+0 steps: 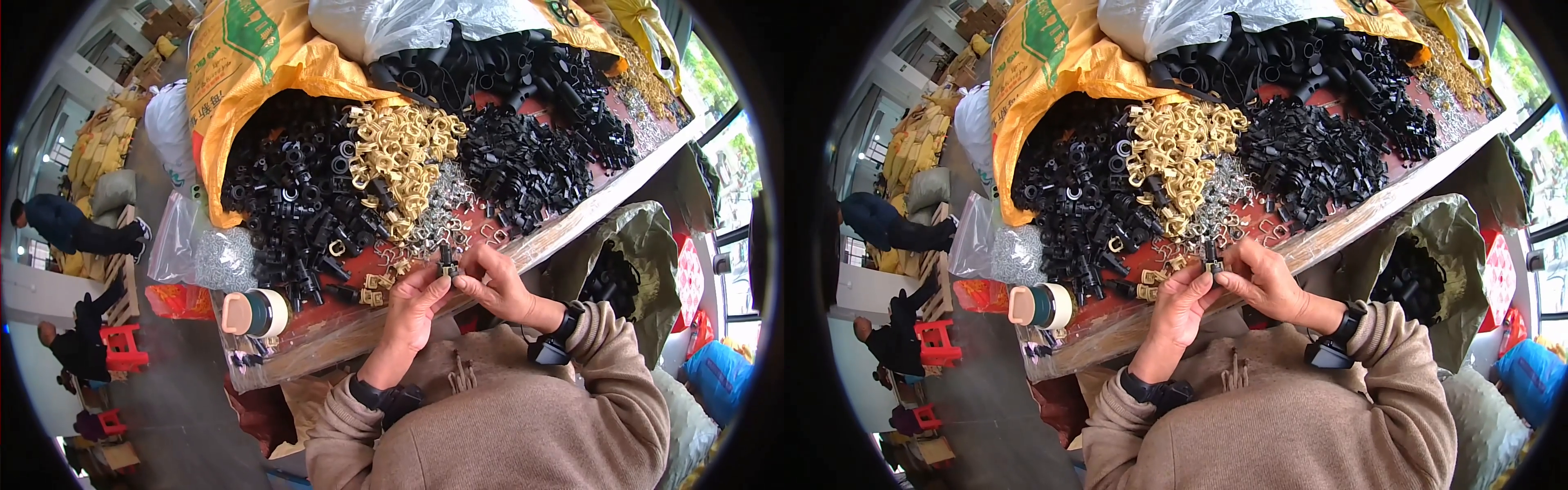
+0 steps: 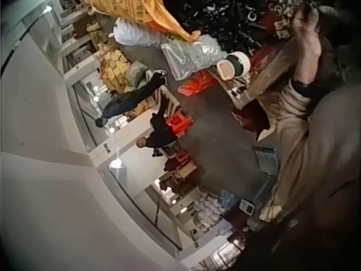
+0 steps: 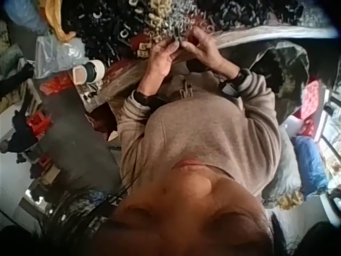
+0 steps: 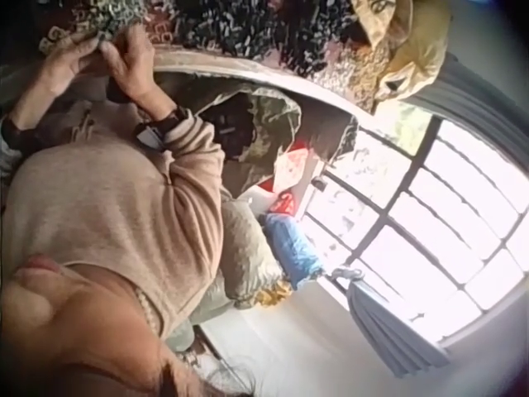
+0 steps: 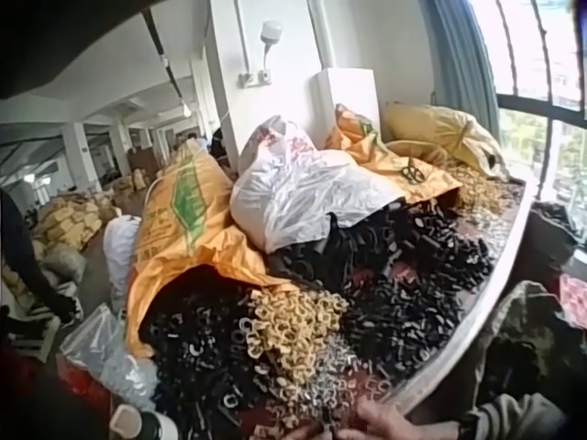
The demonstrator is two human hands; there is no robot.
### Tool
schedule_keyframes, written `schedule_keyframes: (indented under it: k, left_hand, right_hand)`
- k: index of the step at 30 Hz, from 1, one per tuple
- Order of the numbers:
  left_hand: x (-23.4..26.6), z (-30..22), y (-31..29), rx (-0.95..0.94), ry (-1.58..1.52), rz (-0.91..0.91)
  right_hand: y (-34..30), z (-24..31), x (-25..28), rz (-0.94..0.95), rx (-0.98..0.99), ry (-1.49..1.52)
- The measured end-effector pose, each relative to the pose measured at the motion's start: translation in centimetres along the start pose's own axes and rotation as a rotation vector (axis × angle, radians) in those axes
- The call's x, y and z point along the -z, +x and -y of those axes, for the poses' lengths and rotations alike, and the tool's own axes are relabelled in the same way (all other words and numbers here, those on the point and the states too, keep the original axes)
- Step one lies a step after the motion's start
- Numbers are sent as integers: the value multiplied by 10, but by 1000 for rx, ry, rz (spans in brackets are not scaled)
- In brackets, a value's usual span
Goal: The person assembles components by hand by inserting a small metal clip into a black plastic housing and then snapping a beige plastic piece into the assembly. The person repeats this process and places the completed units into a large green bag.
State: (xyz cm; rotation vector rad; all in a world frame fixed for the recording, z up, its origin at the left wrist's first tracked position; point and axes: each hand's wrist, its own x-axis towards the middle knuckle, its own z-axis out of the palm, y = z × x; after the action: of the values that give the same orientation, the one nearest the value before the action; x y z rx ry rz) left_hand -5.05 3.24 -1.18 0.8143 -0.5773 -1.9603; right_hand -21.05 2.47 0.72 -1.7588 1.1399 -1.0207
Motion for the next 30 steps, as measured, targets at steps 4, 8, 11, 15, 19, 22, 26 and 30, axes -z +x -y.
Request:
schedule_keyframes:
  k: [4, 8, 11, 15, 19, 22, 26, 30]
  left_hand:
    - [2, 4, -1, 76, 5, 1]
    - [0, 6, -2, 88, -45, -11]
    - [-7, 4, -6, 93, -18, 8]
    - [-7, 1, -2, 92, 24, 50]
    - [7, -5, 2, 14, 55, 82]
    - [8, -7, 7, -26, 82, 81]
    - [3, -6, 12, -14, 131, 65]
    - [4, -4, 14, 0, 160, 40]
  right_hand:
    - [9, -4, -1, -177, 384, -159]
    - [7, -15, 8, -121, 487, -240]
    - [3, -16, 9, -133, 579, -314]
    - [3, -19, 15, -101, 621, -355]
    - [28, -22, 48, -138, 660, -499]
    - [77, -56, 100, -256, 361, -549]
    - [153, -101, 190, -257, -325, -689]
    - [190, -130, 188, -285, -572, -844]
